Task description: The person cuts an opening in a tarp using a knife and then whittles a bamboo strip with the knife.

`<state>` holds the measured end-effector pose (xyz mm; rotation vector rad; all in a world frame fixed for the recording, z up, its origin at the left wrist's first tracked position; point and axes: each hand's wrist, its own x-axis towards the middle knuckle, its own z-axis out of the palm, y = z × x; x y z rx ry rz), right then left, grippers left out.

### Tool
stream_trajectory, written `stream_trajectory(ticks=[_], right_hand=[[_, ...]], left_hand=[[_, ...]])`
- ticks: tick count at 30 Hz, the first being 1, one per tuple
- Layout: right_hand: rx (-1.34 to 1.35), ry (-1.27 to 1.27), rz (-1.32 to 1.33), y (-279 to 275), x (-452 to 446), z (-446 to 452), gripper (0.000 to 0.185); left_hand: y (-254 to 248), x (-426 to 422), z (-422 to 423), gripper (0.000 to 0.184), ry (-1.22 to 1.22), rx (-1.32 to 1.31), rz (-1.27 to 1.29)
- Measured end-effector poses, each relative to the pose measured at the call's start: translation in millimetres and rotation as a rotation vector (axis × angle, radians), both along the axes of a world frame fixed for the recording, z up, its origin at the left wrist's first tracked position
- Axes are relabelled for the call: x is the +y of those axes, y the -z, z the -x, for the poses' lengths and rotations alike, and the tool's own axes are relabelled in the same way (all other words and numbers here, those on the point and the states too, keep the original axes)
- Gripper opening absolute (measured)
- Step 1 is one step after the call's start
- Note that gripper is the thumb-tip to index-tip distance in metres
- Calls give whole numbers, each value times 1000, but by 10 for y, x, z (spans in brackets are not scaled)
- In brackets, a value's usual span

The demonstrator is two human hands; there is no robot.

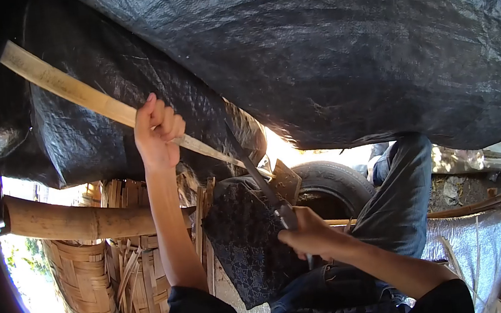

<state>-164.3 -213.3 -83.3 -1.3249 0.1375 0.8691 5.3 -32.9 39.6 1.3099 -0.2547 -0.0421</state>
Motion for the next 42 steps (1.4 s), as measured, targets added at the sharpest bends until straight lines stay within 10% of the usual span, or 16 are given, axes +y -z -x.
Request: stream_trajectory(ticks=[7, 35, 42], right_hand=[[-144, 52, 119, -626, -282, -122, 13], [168, -101, -170, -321, -220, -151, 15], [-391, 10, 383, -534, -277, -135, 29]], left_hand=[[-5, 62, 17, 45, 138, -16, -42], [58, 117, -107, 46, 399, -27, -76], [55, 127, -76, 44, 148, 5, 10]])
